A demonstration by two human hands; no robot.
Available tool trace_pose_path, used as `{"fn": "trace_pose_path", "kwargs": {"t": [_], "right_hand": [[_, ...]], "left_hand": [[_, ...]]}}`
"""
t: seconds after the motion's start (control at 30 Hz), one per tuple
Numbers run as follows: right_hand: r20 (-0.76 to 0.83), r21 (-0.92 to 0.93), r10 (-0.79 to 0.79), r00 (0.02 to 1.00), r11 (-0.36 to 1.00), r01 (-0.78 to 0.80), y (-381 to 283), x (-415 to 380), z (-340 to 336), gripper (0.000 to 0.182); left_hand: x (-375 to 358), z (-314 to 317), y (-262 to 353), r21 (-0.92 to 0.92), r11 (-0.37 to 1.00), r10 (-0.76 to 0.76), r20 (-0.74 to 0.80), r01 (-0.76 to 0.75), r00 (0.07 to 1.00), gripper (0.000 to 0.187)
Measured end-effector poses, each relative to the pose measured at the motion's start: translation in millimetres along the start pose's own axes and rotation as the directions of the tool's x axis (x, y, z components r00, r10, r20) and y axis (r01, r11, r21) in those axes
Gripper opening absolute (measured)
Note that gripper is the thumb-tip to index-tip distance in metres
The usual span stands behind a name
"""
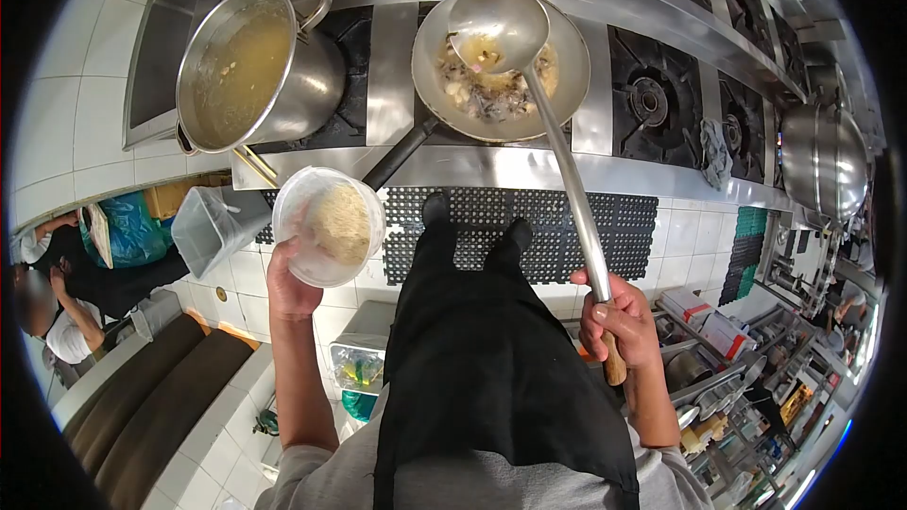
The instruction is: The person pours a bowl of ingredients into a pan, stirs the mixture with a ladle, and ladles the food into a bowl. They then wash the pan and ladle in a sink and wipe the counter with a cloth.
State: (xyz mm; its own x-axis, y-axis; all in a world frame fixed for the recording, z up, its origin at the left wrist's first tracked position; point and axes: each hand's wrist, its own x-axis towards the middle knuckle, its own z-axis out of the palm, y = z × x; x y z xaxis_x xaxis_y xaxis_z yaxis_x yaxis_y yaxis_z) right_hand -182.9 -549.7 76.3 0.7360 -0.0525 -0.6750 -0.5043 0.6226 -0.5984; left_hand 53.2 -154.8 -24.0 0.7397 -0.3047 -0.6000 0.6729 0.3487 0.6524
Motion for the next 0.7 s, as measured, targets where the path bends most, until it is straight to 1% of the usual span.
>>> {"fn": "trace_pose_path", "kwargs": {"t": [0.17,0.27,0.37,0.4,0.47,0.57,0.6,0.7], "right_hand": [[0.020,0.093,-0.010,1.000,0.996,0.008,1,-1,0,0.048],[0.023,0.103,-0.013,1.000,0.995,0.011,1,-1,0,0.047],[0.015,0.088,-0.037,0.999,0.995,0.035,1,1,1,0.045],[-0.065,-0.035,-0.010,0.998,0.999,0.008,0,3,3,0.045],[-0.229,-0.274,-0.003,0.973,0.960,-0.061,-6,8,8,0.044],[-0.273,-0.431,-0.145,0.951,0.902,0.013,0,21,-3,0.043],[-0.248,-0.517,-0.196,0.949,0.855,0.042,-1,25,-4,0.040],[-0.265,-0.655,-0.302,0.916,0.754,0.059,-2,43,-10,0.034]], "left_hand": [[0,0,-1,-0.001,1.000,-0.018,0.009,0.018,1.000,0.077],[3,-3,-3,0.007,0.999,-0.050,0.021,0.050,0.999,0.079],[7,-4,-6,0.019,0.996,-0.083,0.068,0.082,0.994,0.080],[9,-7,-8,0.022,0.994,-0.112,0.076,0.111,0.991,0.081],[17,-11,-9,0.030,0.987,-0.158,0.103,0.156,0.982,0.082],[28,1,-12,0.001,0.989,-0.147,0.215,0.151,0.965,0.075],[32,0,-15,0.015,0.990,-0.142,0.231,0.142,0.963,0.073],[32,9,-17,0.028,0.991,-0.131,0.304,0.129,0.944,0.072]]}}
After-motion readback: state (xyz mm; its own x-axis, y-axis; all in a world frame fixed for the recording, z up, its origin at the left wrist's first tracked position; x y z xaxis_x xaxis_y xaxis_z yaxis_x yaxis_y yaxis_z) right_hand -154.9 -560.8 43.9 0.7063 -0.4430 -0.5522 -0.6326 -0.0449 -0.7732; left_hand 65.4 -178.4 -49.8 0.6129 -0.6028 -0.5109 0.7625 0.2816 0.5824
